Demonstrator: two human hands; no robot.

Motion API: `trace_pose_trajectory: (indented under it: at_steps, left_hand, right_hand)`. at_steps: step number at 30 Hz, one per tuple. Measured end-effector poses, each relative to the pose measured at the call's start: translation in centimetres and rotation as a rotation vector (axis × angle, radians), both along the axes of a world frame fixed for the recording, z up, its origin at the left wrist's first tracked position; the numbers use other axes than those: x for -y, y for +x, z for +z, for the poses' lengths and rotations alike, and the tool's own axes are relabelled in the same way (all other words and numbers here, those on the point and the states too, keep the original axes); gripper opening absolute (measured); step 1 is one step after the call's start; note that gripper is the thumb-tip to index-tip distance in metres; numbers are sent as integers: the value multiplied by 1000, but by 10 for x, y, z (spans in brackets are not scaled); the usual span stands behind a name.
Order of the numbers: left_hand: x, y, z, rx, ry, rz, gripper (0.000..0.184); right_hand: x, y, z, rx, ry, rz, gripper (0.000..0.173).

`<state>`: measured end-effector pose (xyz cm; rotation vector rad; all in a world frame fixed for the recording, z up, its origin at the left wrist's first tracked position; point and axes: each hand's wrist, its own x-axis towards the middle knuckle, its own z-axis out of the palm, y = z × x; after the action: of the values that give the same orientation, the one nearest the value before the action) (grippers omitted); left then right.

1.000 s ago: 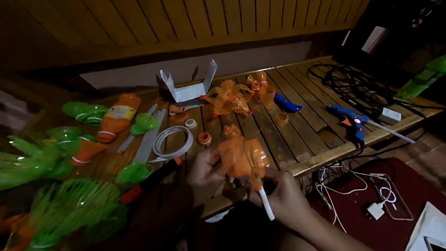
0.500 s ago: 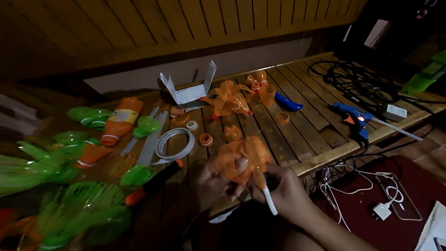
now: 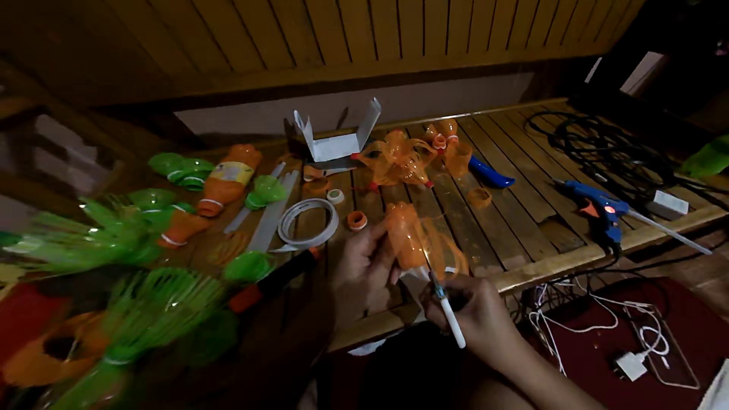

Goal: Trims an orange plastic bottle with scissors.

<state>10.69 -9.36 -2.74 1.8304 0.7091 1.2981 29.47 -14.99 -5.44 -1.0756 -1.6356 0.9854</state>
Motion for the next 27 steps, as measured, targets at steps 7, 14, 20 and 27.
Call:
trace_pose_trajectory:
  at_steps: [7,14,20,27]
  left_hand:
    - [3,0,1,16,-169,-197,22]
    - [2,3,3,103,-298,-259,28]
    - [1,1,3,58,-408,-382,31]
    - [1,-1,5,72,-481,-414,31]
  right_hand:
    - [0,-2,1,4,14,-29,17]
    - [-1,-1,-3,29,104,-77,15]
    - [-6,2,3,35,-21,-32,19]
    - [-6,3,0,52,23,-58,16]
